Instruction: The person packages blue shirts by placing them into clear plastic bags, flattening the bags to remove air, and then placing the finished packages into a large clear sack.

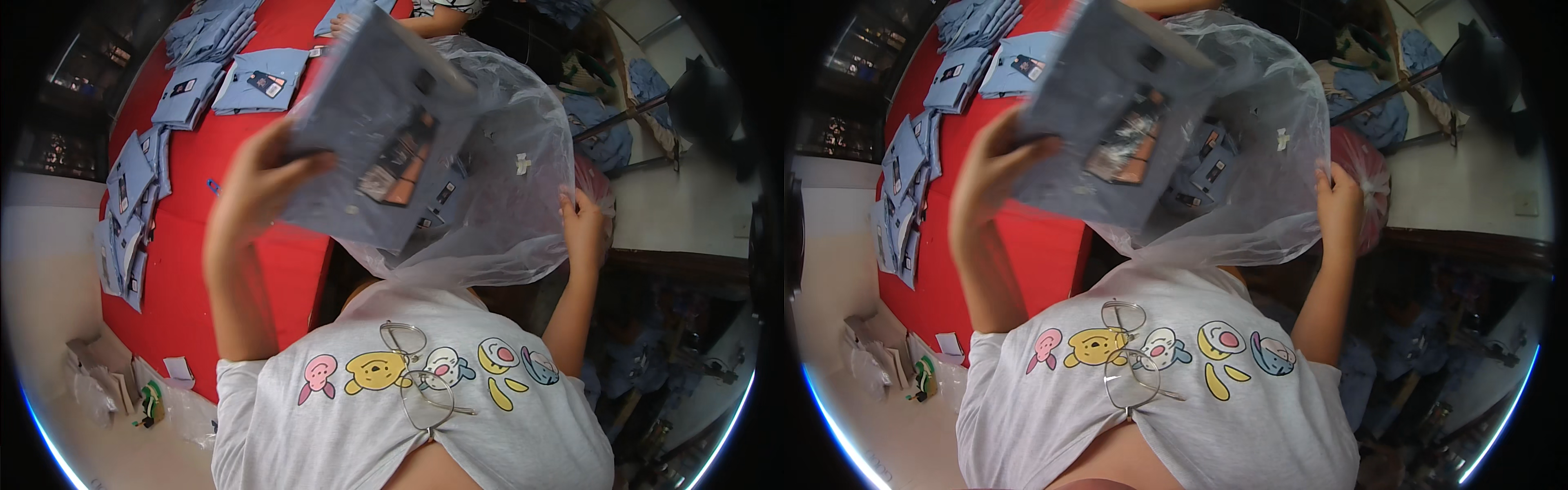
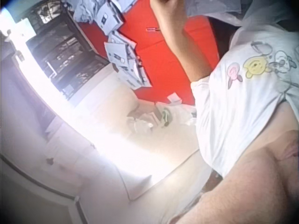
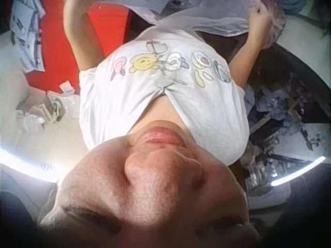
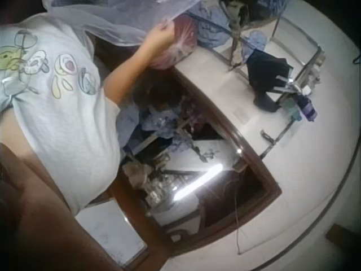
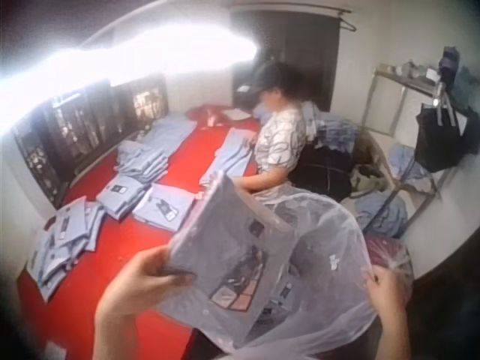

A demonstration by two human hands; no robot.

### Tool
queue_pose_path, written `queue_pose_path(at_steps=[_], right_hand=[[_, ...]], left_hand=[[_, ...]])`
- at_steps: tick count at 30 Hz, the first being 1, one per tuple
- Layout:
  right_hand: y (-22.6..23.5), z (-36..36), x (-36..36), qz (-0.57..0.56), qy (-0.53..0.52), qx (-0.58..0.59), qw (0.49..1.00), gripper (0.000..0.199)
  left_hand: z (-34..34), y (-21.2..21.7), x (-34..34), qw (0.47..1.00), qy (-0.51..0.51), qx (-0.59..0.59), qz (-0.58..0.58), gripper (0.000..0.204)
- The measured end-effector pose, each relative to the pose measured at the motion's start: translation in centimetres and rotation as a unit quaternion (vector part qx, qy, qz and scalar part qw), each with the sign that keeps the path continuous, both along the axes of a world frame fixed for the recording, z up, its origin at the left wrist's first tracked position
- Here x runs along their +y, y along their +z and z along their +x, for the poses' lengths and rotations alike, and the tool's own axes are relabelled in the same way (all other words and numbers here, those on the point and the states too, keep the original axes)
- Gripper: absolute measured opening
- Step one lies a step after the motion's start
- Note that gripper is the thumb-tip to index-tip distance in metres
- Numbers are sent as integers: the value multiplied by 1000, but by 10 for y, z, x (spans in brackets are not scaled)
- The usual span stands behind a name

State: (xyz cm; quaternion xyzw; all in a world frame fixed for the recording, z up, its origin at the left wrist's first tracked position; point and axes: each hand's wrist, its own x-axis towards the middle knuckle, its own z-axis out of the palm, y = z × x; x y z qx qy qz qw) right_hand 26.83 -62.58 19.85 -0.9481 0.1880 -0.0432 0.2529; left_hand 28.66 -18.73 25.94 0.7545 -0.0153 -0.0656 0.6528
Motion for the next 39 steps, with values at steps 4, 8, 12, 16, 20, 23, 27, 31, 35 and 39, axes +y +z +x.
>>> queue_pose_path(at_steps=[4,8,12,16,20,23,27,31,35,39], right_hand=[[-34,11,-35,3,85,-96,992,26],[-39,22,-40,-20,113,-110,987,28],[-33,22,-48,-58,89,-20,994,29],[-34,21,-43,-60,75,10,995,29],[-36,27,-32,-46,142,-11,989,30],[-65,36,-71,-72,127,-8,989,30],[-91,72,-89,56,51,-41,996,30],[-64,55,-59,-31,25,2,999,27],[-91,52,-52,-31,18,-2,999,25],[-93,51,-30,1,-26,-21,999,22]], left_hand=[[48,-76,-101,965,-96,60,237,47],[95,-165,-144,961,-80,71,253,52],[85,-172,-137,953,6,55,298,65],[43,-143,-55,995,5,61,81,61],[-26,-103,70,973,141,101,-151,43],[-65,-105,165,944,296,65,-129,36],[-120,-159,286,861,455,50,-221,30],[-132,-205,389,794,458,28,-400,31],[-97,-227,443,752,494,-38,-434,31],[-24,-252,520,705,540,-97,-449,48]])
